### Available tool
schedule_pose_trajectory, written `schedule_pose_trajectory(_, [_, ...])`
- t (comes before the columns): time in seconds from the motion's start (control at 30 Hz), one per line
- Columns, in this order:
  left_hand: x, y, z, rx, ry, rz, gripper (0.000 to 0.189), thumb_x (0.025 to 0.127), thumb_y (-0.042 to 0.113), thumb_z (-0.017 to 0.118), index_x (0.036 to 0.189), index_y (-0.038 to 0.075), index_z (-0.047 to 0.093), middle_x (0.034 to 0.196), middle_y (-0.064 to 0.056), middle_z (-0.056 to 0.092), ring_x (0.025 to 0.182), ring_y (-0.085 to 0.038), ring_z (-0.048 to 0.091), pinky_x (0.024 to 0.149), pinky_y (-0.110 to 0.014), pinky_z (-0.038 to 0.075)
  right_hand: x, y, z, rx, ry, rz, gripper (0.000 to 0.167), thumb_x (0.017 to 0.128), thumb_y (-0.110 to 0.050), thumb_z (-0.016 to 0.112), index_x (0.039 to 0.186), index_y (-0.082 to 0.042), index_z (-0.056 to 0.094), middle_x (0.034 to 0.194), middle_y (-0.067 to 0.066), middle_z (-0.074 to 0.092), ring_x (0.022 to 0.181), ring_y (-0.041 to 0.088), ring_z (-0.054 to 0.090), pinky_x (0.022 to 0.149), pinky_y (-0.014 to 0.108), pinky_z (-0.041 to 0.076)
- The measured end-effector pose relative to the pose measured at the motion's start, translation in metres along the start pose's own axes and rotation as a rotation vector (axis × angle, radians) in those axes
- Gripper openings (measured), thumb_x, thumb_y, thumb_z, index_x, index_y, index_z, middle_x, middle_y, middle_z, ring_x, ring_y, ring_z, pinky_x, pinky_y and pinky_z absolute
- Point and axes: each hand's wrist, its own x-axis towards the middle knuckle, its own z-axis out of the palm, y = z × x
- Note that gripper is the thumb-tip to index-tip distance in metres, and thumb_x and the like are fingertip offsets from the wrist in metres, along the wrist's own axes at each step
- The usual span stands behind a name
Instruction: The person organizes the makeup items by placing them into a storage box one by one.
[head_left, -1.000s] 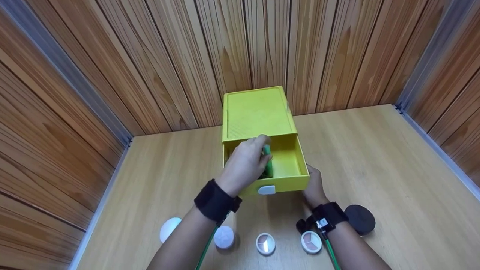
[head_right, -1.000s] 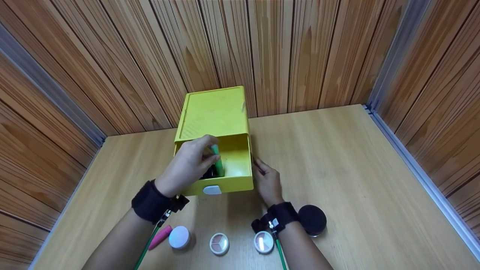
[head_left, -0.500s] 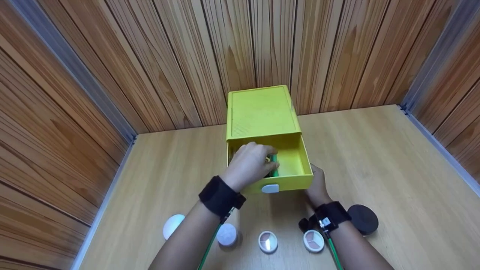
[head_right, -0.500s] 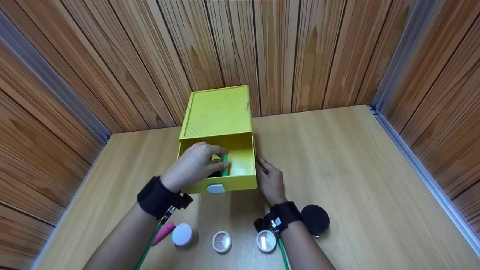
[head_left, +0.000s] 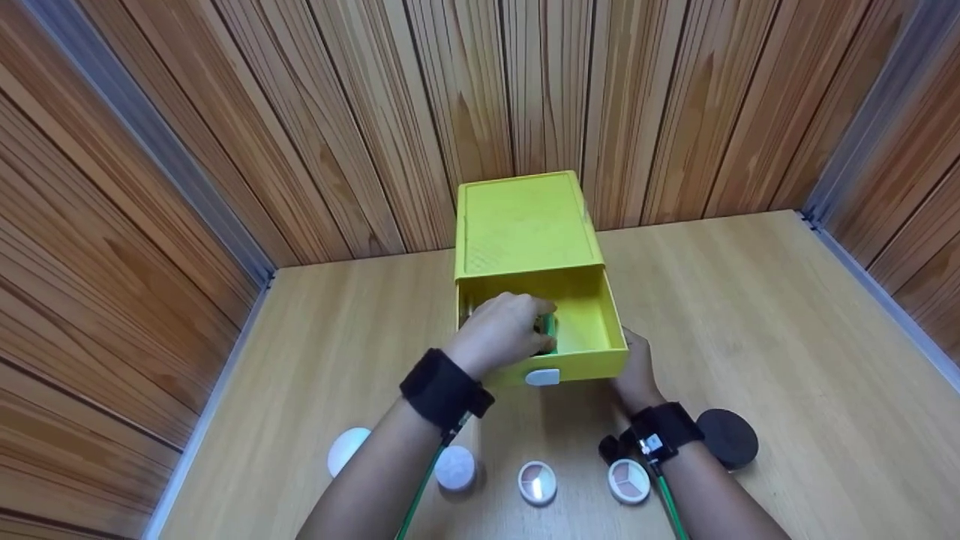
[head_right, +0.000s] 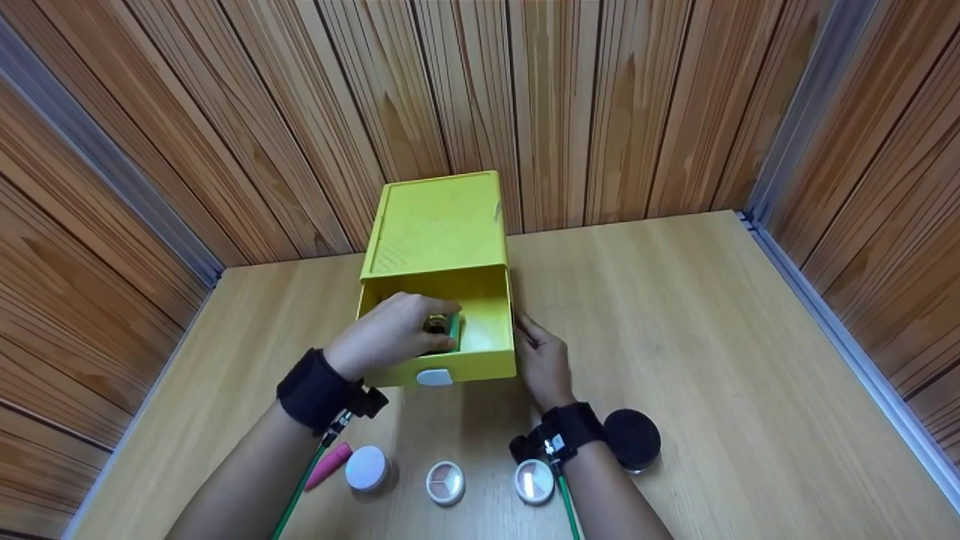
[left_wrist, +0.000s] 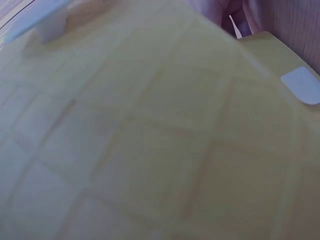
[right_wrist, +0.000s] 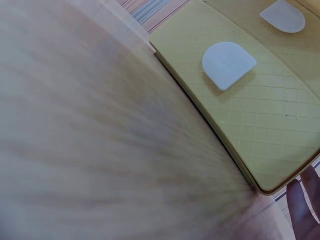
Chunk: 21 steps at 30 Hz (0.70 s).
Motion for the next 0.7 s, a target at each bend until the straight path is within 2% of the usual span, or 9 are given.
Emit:
schedule_pose_trajectory(0.1, [0.001,0.000,0.000,0.006,-0.010,-0.003,0.015,0.087,0.023,0.075,0.093,0.013,0.067,0.063,0.004,0.048,0.056,-0.011,0.045,0.048,-0.023,0.033,0.000,0.000,0.000,0.022,0.002,0.000,0.011,0.084,0.012,0.065,0.092,0.005,0.069,0.074,0.005,0.064,0.069,0.013,0.057,0.062,0.024,0.049])
schedule_pose_trajectory(0.27, [0.002,0.000,0.002,0.005,0.005,-0.023,0.016,0.084,0.024,0.078,0.083,0.014,0.065,0.063,0.004,0.050,0.057,-0.012,0.046,0.049,-0.025,0.035,-0.001,0.000,0.000,0.010,-0.001,0.008,0.007,0.086,0.009,0.065,0.090,0.004,0.069,0.073,0.004,0.063,0.068,0.013,0.056,0.061,0.024,0.048])
schedule_pose_trajectory(0.33, [0.002,0.000,0.002,0.025,0.044,-0.008,0.013,0.085,0.023,0.077,0.091,0.013,0.070,0.074,0.003,0.059,0.066,-0.013,0.052,0.055,-0.025,0.041,-0.001,0.001,-0.001,0.001,0.003,0.010,0.007,0.086,0.008,0.065,0.090,0.003,0.069,0.073,0.003,0.063,0.068,0.012,0.056,0.061,0.024,0.048])
schedule_pose_trajectory(0.4, [0.001,0.001,0.002,0.057,0.092,0.019,0.020,0.087,0.022,0.074,0.104,0.011,0.073,0.090,0.000,0.067,0.080,-0.014,0.060,0.066,-0.026,0.048,0.000,0.002,-0.001,-0.010,0.006,-0.007,0.008,0.086,0.009,0.066,0.090,0.003,0.069,0.074,0.003,0.063,0.068,0.012,0.056,0.061,0.023,0.048])
schedule_pose_trajectory(0.5, [-0.001,0.001,0.000,0.105,0.175,0.061,0.030,0.091,0.021,0.071,0.119,0.010,0.070,0.114,-0.003,0.068,0.103,-0.016,0.062,0.085,-0.030,0.052,0.001,0.006,-0.001,-0.020,0.004,-0.034,0.010,0.085,0.011,0.066,0.091,0.003,0.069,0.074,0.003,0.064,0.069,0.011,0.056,0.062,0.022,0.047])
schedule_pose_trajectory(0.53, [-0.003,0.002,-0.002,0.113,0.198,0.071,0.031,0.092,0.022,0.070,0.119,0.010,0.070,0.115,-0.003,0.068,0.106,-0.016,0.062,0.088,-0.031,0.052,0.002,0.009,-0.001,-0.021,0.006,-0.035,0.010,0.085,0.011,0.066,0.091,0.003,0.069,0.074,0.003,0.064,0.069,0.011,0.056,0.062,0.022,0.047])
schedule_pose_trajectory(0.63, [-0.009,0.006,-0.007,0.098,0.261,0.122,0.025,0.093,0.024,0.068,0.113,0.010,0.073,0.107,-0.001,0.071,0.095,-0.013,0.065,0.079,-0.028,0.054,0.005,0.020,-0.002,-0.011,0.016,-0.015,0.010,0.085,0.011,0.067,0.091,0.003,0.069,0.074,0.004,0.064,0.068,0.012,0.056,0.062,0.023,0.047])
schedule_pose_trajectory(0.7, [-0.014,0.008,-0.011,0.085,0.307,0.181,0.023,0.094,0.025,0.067,0.109,0.010,0.073,0.101,0.000,0.072,0.087,-0.010,0.065,0.072,-0.024,0.053,0.006,0.026,-0.003,0.002,0.029,0.017,0.008,0.086,0.009,0.067,0.090,0.003,0.069,0.073,0.006,0.063,0.068,0.014,0.056,0.061,0.024,0.048])
